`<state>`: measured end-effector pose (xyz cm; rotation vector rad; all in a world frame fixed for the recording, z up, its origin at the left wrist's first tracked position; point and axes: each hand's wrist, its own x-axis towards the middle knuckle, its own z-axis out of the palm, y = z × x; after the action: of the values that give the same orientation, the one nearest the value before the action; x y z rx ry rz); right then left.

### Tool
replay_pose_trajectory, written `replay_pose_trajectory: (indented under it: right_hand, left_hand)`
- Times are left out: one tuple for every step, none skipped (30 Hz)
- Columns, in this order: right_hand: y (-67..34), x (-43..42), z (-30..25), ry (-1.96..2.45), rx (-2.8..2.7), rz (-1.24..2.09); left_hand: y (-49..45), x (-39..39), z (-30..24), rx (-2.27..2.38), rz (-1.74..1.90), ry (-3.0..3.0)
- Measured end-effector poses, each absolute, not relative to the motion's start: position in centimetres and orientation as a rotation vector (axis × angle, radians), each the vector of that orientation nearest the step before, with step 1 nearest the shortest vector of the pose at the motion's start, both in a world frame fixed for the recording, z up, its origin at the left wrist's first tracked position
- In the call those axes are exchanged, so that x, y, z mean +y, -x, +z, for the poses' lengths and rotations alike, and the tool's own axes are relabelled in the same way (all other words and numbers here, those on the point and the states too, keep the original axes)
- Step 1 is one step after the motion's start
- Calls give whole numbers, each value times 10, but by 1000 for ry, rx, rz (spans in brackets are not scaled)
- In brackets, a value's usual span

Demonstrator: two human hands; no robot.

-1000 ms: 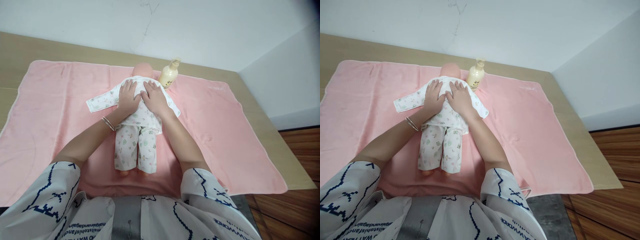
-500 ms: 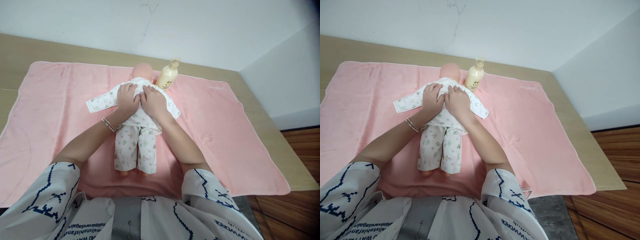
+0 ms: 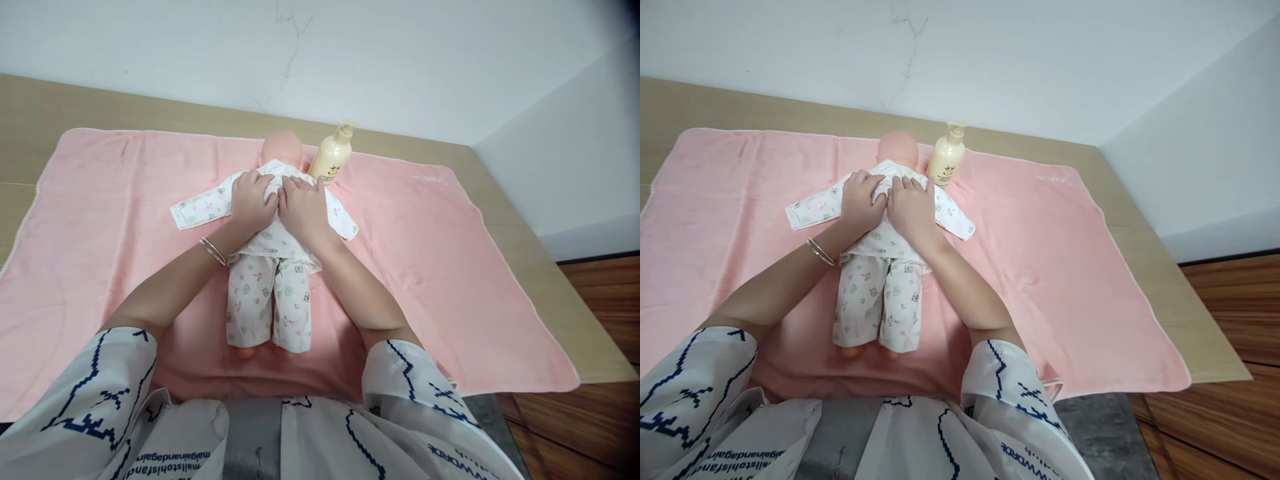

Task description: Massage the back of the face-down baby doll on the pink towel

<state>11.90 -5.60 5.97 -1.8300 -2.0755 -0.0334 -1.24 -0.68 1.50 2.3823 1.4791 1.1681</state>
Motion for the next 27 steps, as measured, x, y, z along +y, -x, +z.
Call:
replay_pose_trajectory:
  right_hand:
    - [-120, -55, 61, 1827, -2074, -22]
    - [-123, -53, 61, 1821, -2074, -2]
    - [-126, -50, 60, 1816, -2074, 25]
    - [-130, -46, 58, 1814, -2076, 59]
    - [-134, -42, 56, 1813, -2083, 95]
    - [-137, -38, 54, 1812, -2092, 126]
    - [-140, -34, 52, 1811, -2104, 148]
    - [-142, -31, 50, 1806, -2115, 156]
    - [-143, -29, 48, 1799, -2126, 150]
    - [-143, -28, 47, 1792, -2135, 135]
    - [-143, -27, 47, 1786, -2143, 115]
    - [-142, -27, 47, 1782, -2151, 96]
    - [-140, -28, 48, 1779, -2162, 83]
    - [-137, -30, 50, 1780, -2175, 78]
    - [-134, -32, 52, 1786, -2185, 82]
    - [-130, -35, 53, 1793, -2188, 90]
    - [-126, -39, 55, 1804, -2182, 100]
    - [-121, -44, 57, 1818, -2167, 108]
    - [-117, -49, 58, 1835, -2146, 107]
    - [-114, -54, 59, 1854, -2123, 99]
    - [-111, -59, 60, 1874, -2105, 87]
    - [-109, -62, 60, 1894, -2094, 78]
    - [-109, -63, 60, 1908, -2091, 77]
    - [-110, -63, 60, 1913, -2094, 82]
    - [-112, -60, 59, 1910, -2098, 92]
    - [-115, -56, 57, 1900, -2101, 104]
    - [-119, -51, 55, 1882, -2102, 114]
  left_hand:
    - [12, -5, 14, 1476, 1168, -2362]
    - [11, -3, 13, 1467, 1169, -2343]
    - [10, 0, 10, 1456, 1171, -2327]
    - [10, 2, 7, 1444, 1173, -2312]
    - [9, 5, 3, 1435, 1173, -2299]
    - [9, 7, 0, 1429, 1170, -2287]
    - [9, 8, -2, 1426, 1162, -2277]
    - [9, 9, -3, 1422, 1148, -2274]
    - [10, 9, -3, 1418, 1131, -2279]
    - [10, 9, -2, 1416, 1116, -2291]
    - [10, 8, 0, 1415, 1105, -2308]
    - [11, 7, 2, 1410, 1099, -2333]
    - [11, 6, 5, 1400, 1100, -2364]
    - [11, 4, 8, 1386, 1106, -2399]
    - [11, 2, 10, 1367, 1114, -2434]
    - [11, 0, 12, 1349, 1124, -2467]
    - [11, -2, 13, 1338, 1137, -2493]
    - [11, -4, 14, 1338, 1157, -2510]
    - [11, -6, 13, 1347, 1185, -2516]
    - [11, -9, 12, 1362, 1219, -2514]
    - [11, -10, 11, 1379, 1256, -2502]
    - [11, -11, 9, 1395, 1287, -2482]
    - [11, -11, 8, 1407, 1305, -2458]
    - [11, -10, 6, 1414, 1306, -2434]
    - [12, -8, 4, 1418, 1294, -2411]
    - [12, -6, 2, 1423, 1271, -2388]
    - [12, -3, 1, 1428, 1245, -2368]
